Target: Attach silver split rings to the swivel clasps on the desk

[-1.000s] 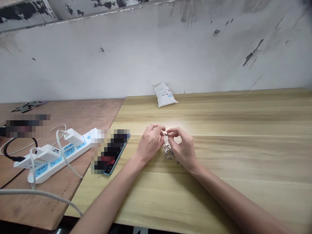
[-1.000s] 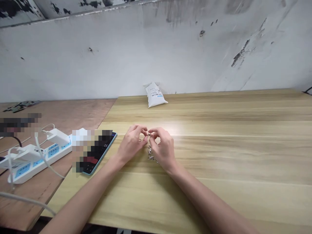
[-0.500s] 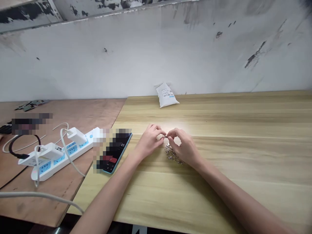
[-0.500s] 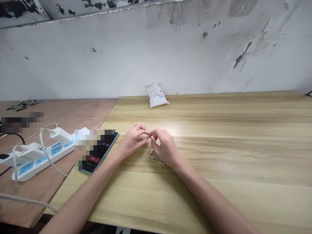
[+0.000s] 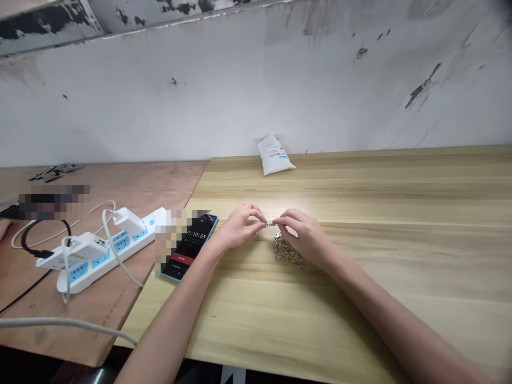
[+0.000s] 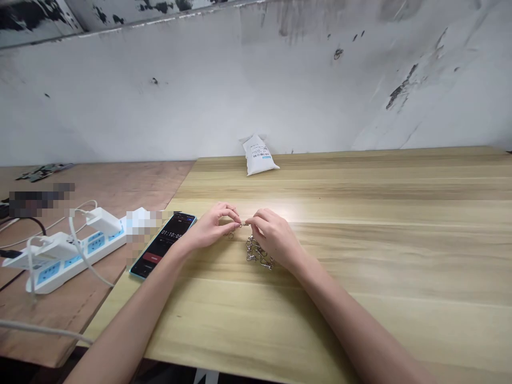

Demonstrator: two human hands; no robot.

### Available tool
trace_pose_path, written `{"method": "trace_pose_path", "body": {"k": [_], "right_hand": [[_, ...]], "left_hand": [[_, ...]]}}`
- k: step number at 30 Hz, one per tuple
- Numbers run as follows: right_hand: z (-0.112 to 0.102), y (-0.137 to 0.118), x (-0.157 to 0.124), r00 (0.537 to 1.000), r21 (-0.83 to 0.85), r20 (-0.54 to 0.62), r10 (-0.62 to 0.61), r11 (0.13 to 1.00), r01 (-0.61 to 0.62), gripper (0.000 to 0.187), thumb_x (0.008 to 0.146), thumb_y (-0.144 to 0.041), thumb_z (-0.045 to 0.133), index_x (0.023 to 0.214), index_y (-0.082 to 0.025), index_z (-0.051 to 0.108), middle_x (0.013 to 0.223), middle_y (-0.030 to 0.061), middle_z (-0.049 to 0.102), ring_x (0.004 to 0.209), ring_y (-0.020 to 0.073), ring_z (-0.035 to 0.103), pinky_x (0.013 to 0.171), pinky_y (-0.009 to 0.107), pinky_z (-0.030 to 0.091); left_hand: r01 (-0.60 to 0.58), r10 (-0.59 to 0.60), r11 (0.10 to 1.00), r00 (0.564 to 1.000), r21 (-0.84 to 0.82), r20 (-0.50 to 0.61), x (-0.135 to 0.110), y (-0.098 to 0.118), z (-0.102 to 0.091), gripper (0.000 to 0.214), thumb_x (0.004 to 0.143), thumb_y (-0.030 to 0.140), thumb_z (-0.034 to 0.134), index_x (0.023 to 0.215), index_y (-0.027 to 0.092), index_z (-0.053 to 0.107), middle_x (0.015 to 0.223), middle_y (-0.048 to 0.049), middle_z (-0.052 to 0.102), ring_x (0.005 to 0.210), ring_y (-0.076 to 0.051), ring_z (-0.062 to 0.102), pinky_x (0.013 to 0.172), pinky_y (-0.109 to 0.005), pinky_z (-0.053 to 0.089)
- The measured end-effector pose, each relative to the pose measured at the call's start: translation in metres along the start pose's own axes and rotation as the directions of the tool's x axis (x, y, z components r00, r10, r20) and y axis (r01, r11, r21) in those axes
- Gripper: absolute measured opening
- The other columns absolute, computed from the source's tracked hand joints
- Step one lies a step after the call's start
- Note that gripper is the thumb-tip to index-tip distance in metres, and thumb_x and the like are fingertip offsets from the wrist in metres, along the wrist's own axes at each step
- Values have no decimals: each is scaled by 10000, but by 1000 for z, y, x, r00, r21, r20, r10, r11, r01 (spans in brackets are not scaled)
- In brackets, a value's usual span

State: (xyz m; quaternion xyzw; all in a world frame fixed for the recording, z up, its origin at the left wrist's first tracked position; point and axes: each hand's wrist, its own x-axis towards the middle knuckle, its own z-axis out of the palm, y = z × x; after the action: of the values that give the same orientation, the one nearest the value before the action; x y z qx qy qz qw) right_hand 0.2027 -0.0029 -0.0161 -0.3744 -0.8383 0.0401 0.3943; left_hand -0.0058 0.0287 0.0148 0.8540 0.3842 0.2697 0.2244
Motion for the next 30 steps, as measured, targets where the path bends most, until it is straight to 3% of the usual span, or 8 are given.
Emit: {"method": "trace_pose_path", "body": {"k": [6, 13, 16, 19, 23, 25, 30], "right_hand": [[-1, -4, 3, 999, -139, 13, -48, 989, 49, 254, 883, -75, 457, 946, -199, 669, 827, 70, 673, 786, 210, 613, 675, 323, 496], [3, -9, 6, 994, -337, 73, -79, 936, 99, 271, 865, -39, 438, 871, -187, 665, 778, 71, 666, 741, 218, 602, 671, 329, 463], [3, -9, 5, 1000, -293, -7, 3, 956, -5, 165, 886, -133, 508, 917, -187, 661, 840, 69, 688, 764, 213, 626, 675, 321, 461], [2, -7, 3, 990, -204, -70, 119, 970, -131, 154, 907, -302, 577, 996, -204, 657, 925, 68, 695, 770, 203, 643, 669, 310, 454], [2, -5, 2, 993, -85, -11, 116, 990, -117, 173, 955, -289, 519, 926, -209, 669, 857, 47, 688, 752, 179, 635, 695, 298, 440], [1, -4, 2, 995, -72, -3, 101, 992, -101, 194, 966, -260, 498, 893, -202, 668, 817, 40, 685, 725, 168, 622, 700, 295, 428], [-8, 1, 3, 999, -189, 14, 42, 981, -39, 231, 992, -265, 460, 968, -198, 680, 836, 45, 698, 739, 160, 620, 717, 289, 389]], "left_hand": [[65, -65, 998, 997, -16, -38, 2, 4, -1, 83, 855, 207, 628, 808, 202, 697, 915, -38, 685, 950, -200, 611, 874, -375, 484], [193, -215, 952, 974, -237, -71, 3, 7, 4, 148, 840, 317, 635, 814, 183, 692, 927, -52, 697, 872, -195, 629, 749, -312, 496], [263, -306, 885, 950, -384, -56, 5, 8, 7, 183, 839, 348, 633, 844, 173, 686, 936, -47, 687, 821, -165, 625, 719, -285, 492], [219, -302, 832, 950, -510, -84, 7, 9, 12, 177, 811, 345, 666, 833, 172, 694, 964, -50, 671, 884, -157, 628, 773, -281, 500], [228, -315, 742, 949, -630, -28, 7, 11, 16, 204, 778, 363, 699, 817, 162, 694, 1050, -71, 654, 822, -147, 639, 654, -259, 516], [243, -322, 750, 947, -615, -18, 6, 12, 17, 218, 789, 373, 690, 838, 161, 695, 1082, -84, 642, 844, -161, 642, 615, -249, 513], [210, -239, 900, 970, -382, -30, 1, 14, 13, 186, 834, 366, 642, 831, 188, 699, 1124, -94, 612, 1103, -236, 570, 698, -286, 549]]}}
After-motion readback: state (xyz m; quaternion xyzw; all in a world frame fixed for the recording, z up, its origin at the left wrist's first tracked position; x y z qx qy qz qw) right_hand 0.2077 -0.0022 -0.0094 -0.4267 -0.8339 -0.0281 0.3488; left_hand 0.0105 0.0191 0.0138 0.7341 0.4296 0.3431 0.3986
